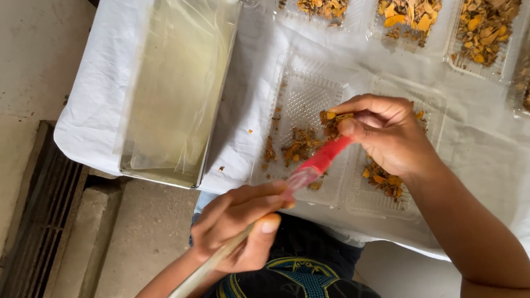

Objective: Sorting dried tea leaves and packaging them into small plastic containers while using a brush to clean the workspace.

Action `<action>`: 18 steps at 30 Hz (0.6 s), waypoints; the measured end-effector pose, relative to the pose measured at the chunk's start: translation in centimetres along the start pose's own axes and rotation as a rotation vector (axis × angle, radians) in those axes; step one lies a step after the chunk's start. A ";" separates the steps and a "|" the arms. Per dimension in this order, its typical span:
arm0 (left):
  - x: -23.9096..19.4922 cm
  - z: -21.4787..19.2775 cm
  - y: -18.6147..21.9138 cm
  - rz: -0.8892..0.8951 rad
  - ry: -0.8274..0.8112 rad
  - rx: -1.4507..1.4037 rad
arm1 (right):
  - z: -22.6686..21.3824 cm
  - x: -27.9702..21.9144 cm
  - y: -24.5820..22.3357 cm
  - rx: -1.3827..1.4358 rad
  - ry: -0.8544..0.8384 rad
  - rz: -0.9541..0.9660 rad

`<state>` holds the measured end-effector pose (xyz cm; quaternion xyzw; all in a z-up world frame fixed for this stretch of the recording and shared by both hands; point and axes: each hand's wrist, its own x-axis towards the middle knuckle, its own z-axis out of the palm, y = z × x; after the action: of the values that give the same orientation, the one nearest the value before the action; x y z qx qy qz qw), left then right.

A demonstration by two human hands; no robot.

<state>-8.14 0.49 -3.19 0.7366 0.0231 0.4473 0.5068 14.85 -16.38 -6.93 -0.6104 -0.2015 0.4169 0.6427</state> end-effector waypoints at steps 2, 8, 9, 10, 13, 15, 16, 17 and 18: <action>0.7 0.4 -0.2 0.004 -0.080 0.027 | 0.3 -0.1 -0.1 -0.039 0.011 0.010; 0.2 0.0 -0.5 0.007 0.010 0.012 | -0.9 -0.4 0.3 0.020 -0.048 -0.007; 0.1 0.2 -0.5 0.006 0.012 0.015 | -0.7 -0.6 0.4 0.021 -0.051 -0.006; 0.2 0.4 -0.6 -0.065 0.005 0.037 | -0.6 -0.6 0.3 0.037 -0.074 -0.019; 0.2 0.2 -0.4 -0.111 -0.002 0.062 | -1.3 -0.6 0.4 0.042 -0.081 -0.034; -0.1 0.0 -0.3 -0.100 -0.007 0.066 | -1.6 -0.9 0.8 0.036 -0.062 -0.023; -0.1 0.0 -0.5 -0.062 0.005 0.047 | -1.6 -0.8 0.8 0.033 -0.070 -0.024; -0.2 0.0 -0.6 -0.023 0.016 0.027 | -1.5 -0.7 0.8 0.031 -0.078 -0.026; -0.1 0.2 -0.8 -0.018 0.019 0.028 | -1.4 -0.7 0.8 0.028 -0.081 -0.031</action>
<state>-7.78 0.69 -3.85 0.7390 0.0409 0.4492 0.5004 15.25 -17.87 -7.73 -0.5807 -0.2307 0.4341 0.6489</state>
